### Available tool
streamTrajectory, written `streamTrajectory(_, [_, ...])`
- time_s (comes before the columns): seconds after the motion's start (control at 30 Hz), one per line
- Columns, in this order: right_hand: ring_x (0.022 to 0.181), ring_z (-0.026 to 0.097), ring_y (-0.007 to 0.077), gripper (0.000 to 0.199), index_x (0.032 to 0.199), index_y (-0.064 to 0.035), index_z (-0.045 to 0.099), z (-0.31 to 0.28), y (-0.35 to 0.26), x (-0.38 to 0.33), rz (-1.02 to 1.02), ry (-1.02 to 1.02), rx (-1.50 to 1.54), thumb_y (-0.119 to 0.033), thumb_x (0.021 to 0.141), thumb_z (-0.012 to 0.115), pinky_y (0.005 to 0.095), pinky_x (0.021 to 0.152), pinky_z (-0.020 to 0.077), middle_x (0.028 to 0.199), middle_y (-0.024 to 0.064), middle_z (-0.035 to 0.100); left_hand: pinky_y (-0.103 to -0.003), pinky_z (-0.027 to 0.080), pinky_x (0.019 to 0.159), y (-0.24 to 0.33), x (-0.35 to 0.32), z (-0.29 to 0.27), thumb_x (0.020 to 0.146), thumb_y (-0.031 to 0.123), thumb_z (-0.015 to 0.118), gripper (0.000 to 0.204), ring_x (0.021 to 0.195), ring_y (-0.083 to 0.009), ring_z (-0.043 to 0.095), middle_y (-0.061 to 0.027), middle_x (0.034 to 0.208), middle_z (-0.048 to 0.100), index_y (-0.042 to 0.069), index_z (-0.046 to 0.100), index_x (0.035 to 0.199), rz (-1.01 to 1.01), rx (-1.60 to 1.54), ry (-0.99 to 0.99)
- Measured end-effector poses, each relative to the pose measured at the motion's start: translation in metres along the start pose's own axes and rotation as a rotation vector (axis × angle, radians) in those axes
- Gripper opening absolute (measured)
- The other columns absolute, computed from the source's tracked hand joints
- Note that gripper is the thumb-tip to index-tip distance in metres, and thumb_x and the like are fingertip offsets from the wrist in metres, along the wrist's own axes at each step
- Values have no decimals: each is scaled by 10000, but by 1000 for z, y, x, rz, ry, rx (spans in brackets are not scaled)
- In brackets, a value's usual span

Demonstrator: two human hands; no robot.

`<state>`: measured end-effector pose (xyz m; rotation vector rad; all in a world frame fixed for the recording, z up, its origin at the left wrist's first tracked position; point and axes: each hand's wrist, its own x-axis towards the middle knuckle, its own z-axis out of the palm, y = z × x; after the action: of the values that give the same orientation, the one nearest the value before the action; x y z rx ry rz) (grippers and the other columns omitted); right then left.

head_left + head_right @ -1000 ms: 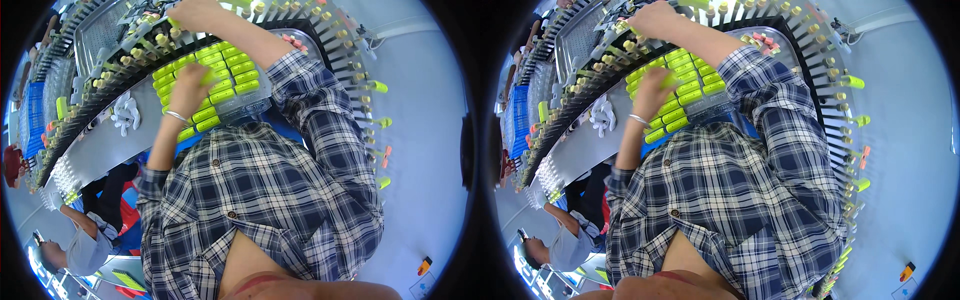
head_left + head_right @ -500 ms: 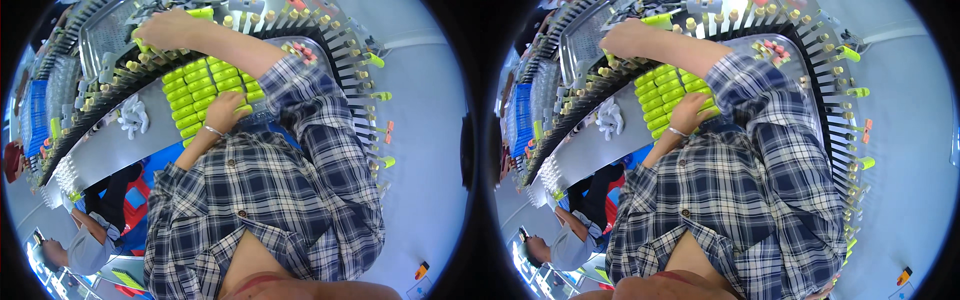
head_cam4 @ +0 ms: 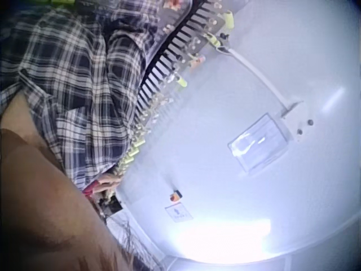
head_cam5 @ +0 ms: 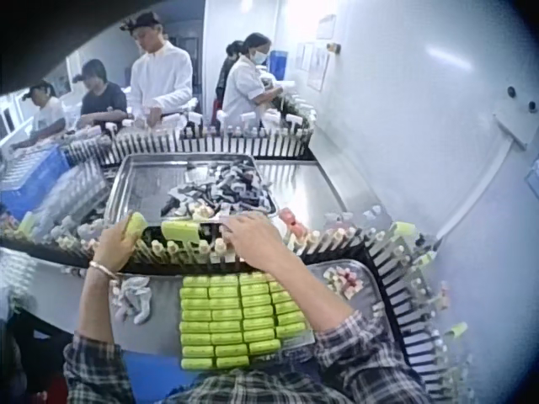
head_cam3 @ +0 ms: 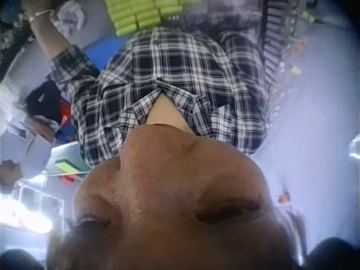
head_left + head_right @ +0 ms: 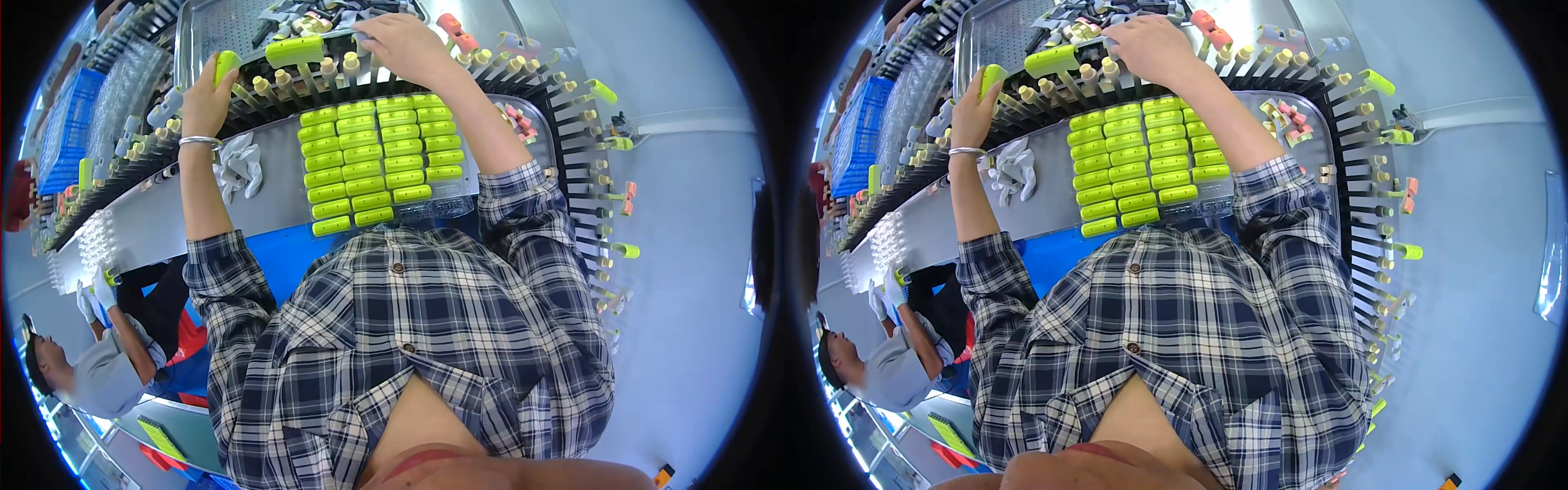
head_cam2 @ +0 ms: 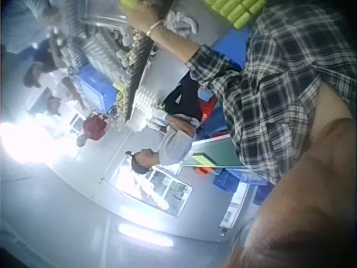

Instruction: The person removes parts from moving pegs by hand, packs them into a plastic tray, and places the filled tray onto a conveyor belt. The person then retrieves empty plastic trays from a crate and sets them on the table to fill another tray.

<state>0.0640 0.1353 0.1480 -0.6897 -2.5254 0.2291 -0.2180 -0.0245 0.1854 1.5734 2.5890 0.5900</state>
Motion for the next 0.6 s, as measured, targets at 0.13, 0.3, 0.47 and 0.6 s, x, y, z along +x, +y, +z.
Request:
streamTrajectory(0.13, [1065, 616, 265, 328, 1171, -142, 631, 18, -26, 23, -141, 108, -6, -325, 900, 606, 402, 959, 451, 1088, 80, 681, -297, 525, 602, -22, -6, -13, 978, 331, 499, 502, 752, -154, 689, -140, 830, 697, 38, 469, 1385, -120, -554, -140])
streamTrajectory(0.3, [907, 692, 293, 241, 1026, -114, 717, 45, -105, 122, -91, -447, 86, -257, 862, 615, 431, 725, 552, 1000, 98, 713, -422, 514, 768, -19, 42, -54, 941, 547, 454, 532, 845, -284, 688, -85, 817, 714, 80, 677, 1066, -100, 290, -308])
streamTrajectory(0.47, [941, 691, 282, 191, 982, -144, 718, 70, -109, 132, -283, -416, -103, -164, 833, 600, 429, 729, 558, 984, 87, 713, -471, 439, 982, -51, 83, -29, 907, 604, 409, 606, 1192, -376, 550, -171, 1287, 590, 119, 643, 1184, -176, 476, -250])
streamTrajectory(0.6, [922, 691, 278, 152, 956, -150, 679, 74, -135, 125, -488, -215, -170, -165, 862, 561, 414, 711, 565, 944, 69, 700, -477, 448, 972, -92, 96, -41, 865, 464, 586, 490, 1150, -402, 568, -212, 1219, 616, 69, 650, 1148, -142, 571, -284])
